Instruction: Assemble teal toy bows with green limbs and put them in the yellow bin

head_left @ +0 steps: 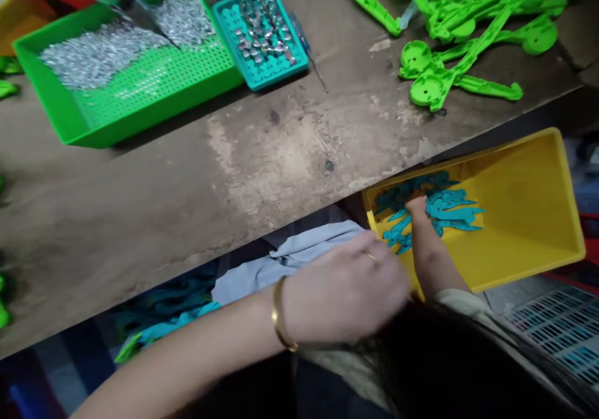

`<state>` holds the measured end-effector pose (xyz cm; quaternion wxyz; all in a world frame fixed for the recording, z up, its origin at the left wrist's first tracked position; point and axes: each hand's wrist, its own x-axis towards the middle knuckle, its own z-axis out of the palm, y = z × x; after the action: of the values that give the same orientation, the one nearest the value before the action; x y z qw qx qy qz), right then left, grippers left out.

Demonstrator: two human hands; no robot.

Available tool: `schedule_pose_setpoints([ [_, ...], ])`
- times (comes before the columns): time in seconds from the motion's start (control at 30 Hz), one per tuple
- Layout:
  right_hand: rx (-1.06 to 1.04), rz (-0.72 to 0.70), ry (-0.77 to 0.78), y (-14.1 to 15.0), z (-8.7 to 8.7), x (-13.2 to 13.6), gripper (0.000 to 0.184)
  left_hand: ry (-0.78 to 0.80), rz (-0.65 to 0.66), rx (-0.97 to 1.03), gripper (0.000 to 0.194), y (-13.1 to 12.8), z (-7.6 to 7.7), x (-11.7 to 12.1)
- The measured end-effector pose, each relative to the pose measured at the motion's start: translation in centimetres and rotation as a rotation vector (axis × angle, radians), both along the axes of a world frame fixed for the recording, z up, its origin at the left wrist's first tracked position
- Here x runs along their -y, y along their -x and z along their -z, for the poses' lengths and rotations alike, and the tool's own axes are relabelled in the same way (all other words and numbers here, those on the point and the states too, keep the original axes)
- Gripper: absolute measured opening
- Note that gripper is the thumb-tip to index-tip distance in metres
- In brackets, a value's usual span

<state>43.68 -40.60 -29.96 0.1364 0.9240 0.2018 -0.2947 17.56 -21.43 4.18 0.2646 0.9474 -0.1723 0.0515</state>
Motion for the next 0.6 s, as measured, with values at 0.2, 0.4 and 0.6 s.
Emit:
schedule_pose_setpoints([
  [0.2,-0.033,-0.059,0.095,-0.8,1.6,0.4,0.041,-0.236,-0.277,-0.159,0.026,3.2,4.9,-5.0],
  [0.4,-0.059,-0.169,0.167,-0.6,1.1,1.7,0.041,-0.206,-0.411,-0.169,0.042,8.0,9.0,-5.0],
  [0.6,-0.041,-0.297,0.126,0.9,-1.9,2.1,0.040,-0.227,-0.412,-0.043,0.043,8.9,8.7,-5.8],
])
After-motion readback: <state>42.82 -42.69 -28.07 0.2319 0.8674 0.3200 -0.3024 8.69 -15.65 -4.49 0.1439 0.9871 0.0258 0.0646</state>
